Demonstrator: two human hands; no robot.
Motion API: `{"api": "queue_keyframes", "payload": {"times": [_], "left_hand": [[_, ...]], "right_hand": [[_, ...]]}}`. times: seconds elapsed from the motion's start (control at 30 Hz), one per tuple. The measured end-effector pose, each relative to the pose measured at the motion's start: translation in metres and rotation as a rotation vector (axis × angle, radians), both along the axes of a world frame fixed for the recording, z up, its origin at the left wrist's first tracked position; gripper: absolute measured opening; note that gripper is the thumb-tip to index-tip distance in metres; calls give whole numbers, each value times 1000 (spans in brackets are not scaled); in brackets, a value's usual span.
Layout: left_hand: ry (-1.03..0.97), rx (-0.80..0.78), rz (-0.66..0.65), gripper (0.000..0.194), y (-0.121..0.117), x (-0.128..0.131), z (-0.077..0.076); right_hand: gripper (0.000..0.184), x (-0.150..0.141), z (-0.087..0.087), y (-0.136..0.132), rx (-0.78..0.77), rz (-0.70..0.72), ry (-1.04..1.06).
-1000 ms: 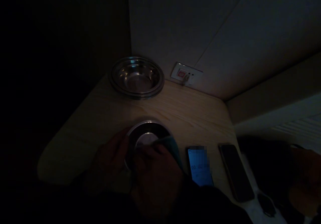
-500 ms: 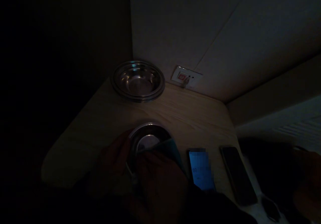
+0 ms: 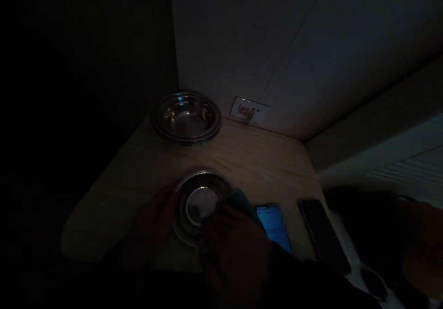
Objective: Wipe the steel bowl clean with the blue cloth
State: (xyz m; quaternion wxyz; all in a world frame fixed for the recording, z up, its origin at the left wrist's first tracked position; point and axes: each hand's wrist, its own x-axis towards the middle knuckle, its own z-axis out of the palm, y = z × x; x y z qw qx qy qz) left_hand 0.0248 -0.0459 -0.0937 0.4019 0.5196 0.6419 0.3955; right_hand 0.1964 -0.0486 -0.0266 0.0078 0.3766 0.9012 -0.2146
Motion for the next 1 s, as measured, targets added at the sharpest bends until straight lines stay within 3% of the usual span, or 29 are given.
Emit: {"api": "queue_keyframes", "payload": {"times": [0.13,0.23,0.33,0.47,0.6,0.77,1.0], "left_hand": [[-78,7,21,39,2,-2,5],[-145,-31,141,41,-3,-1,9],[-168,-65,144,43,-17,4,11],[-24,-75,136,43,-30,9,11],[176,70,176,42,-23,7,15],[324,209,110,38,-14,10,10],[390,214,85,38,-13,15,1]], "right_hand": [[28,11,-9,-2,69,50,24],[34,2,-19,-3,88,34,11],[41,-12,-25,-7,104,1,5],[49,-17,-23,-13,126,-2,55],[41,1,-22,-10,222,-8,53],[32,22,-30,-6,295,11,63],[35,-1,-38,-4,244,-19,190]]}}
